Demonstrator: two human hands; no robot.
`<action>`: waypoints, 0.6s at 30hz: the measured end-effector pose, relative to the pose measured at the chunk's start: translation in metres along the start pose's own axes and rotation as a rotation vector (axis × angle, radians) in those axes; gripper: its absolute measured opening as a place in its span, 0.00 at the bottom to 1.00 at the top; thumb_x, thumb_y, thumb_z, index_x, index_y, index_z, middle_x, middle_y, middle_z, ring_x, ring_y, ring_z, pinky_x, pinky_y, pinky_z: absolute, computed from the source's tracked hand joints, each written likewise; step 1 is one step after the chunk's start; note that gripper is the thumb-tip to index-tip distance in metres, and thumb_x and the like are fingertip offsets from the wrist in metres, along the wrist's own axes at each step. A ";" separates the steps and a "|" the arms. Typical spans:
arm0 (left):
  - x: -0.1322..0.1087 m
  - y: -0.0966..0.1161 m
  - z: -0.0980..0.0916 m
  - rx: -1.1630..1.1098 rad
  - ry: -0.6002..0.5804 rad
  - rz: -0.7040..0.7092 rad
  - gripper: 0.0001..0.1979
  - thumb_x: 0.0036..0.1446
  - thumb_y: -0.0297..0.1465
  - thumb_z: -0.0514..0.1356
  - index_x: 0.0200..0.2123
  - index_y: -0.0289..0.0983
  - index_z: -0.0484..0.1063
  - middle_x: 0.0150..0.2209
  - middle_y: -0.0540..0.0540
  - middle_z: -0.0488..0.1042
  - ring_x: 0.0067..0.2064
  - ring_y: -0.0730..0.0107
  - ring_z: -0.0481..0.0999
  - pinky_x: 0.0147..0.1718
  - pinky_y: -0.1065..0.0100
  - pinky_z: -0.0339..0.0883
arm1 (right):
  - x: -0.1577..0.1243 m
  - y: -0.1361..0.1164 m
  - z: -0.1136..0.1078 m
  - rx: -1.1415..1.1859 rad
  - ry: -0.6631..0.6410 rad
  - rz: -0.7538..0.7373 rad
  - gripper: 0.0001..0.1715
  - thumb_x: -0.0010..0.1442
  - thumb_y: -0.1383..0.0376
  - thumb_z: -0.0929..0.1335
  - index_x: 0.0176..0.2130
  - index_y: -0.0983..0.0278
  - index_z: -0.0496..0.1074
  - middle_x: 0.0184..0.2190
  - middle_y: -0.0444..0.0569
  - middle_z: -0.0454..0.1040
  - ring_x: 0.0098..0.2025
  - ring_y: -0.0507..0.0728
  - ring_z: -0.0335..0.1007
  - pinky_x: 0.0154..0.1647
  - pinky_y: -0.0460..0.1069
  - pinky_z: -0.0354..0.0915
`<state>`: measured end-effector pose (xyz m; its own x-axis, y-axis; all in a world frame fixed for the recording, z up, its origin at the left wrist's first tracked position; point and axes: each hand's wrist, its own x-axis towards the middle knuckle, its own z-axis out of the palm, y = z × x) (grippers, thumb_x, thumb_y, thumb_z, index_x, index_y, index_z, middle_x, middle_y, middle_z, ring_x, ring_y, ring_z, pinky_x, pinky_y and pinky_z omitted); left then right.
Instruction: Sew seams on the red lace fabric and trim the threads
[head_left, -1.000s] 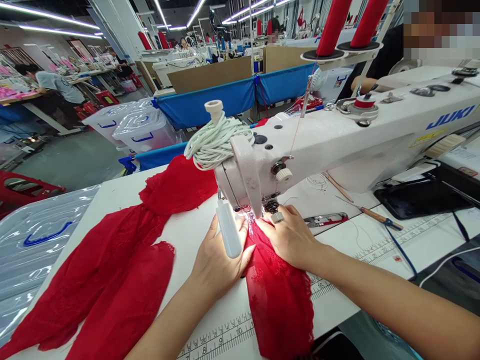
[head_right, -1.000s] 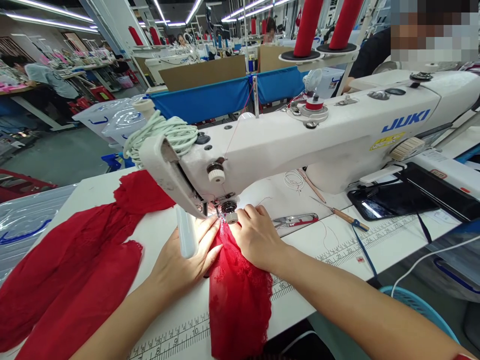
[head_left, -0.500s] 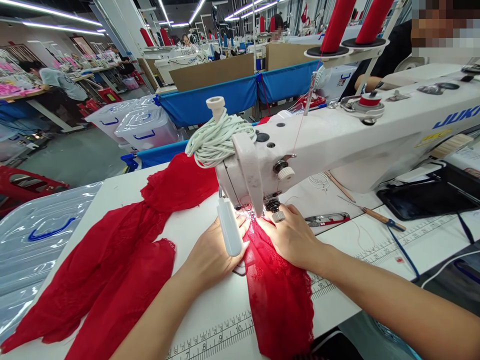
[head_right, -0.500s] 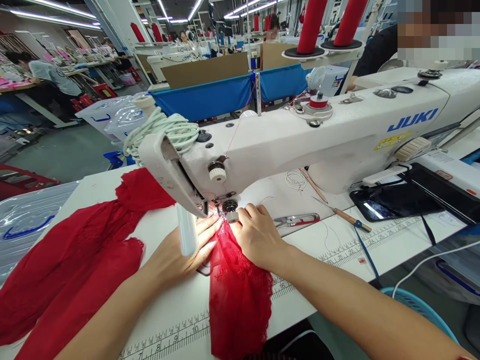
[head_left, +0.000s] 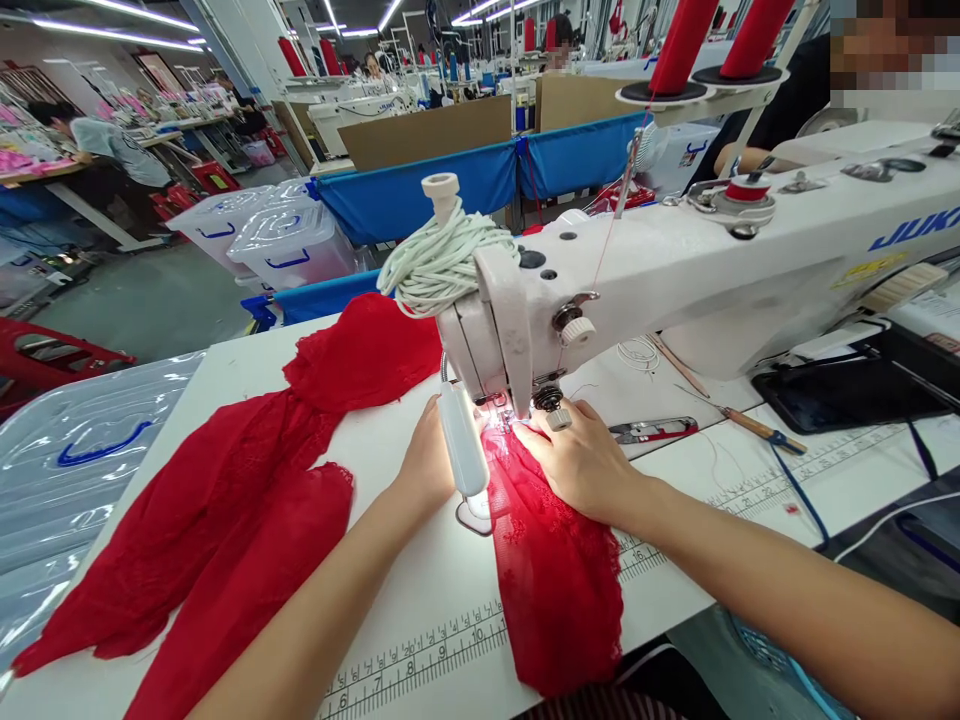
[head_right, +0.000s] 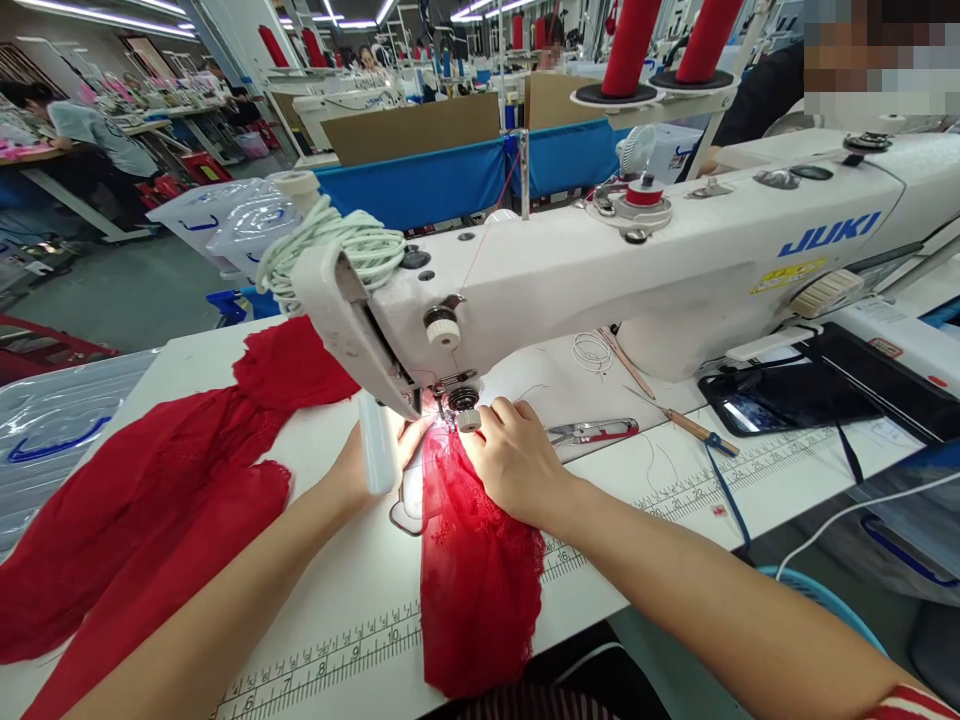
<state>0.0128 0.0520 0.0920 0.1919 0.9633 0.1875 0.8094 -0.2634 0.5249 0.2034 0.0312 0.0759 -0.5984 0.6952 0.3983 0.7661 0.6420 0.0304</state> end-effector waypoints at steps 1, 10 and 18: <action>0.004 -0.002 0.002 0.007 0.007 -0.007 0.08 0.56 0.31 0.52 0.34 0.38 0.70 0.36 0.44 0.75 0.44 0.58 0.72 0.42 0.58 0.68 | 0.000 0.000 0.000 -0.002 -0.001 0.000 0.21 0.47 0.78 0.63 0.41 0.66 0.73 0.31 0.51 0.69 0.34 0.58 0.54 0.34 0.52 0.47; 0.011 -0.010 0.016 0.093 0.069 -0.013 0.04 0.53 0.29 0.53 0.29 0.39 0.66 0.33 0.44 0.71 0.41 0.57 0.72 0.39 0.56 0.67 | 0.001 0.001 -0.001 -0.010 0.001 -0.004 0.21 0.47 0.78 0.64 0.41 0.65 0.73 0.30 0.51 0.69 0.34 0.58 0.55 0.34 0.52 0.47; 0.007 -0.010 0.022 0.179 0.101 0.033 0.05 0.54 0.27 0.51 0.32 0.39 0.65 0.36 0.42 0.71 0.43 0.54 0.70 0.41 0.54 0.67 | 0.002 0.000 -0.002 -0.016 0.020 -0.009 0.21 0.46 0.79 0.64 0.40 0.65 0.74 0.30 0.51 0.69 0.33 0.58 0.55 0.34 0.51 0.47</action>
<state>0.0183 0.0623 0.0693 0.1704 0.9419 0.2896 0.8911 -0.2727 0.3626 0.2024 0.0318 0.0783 -0.6010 0.6825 0.4160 0.7642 0.6431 0.0490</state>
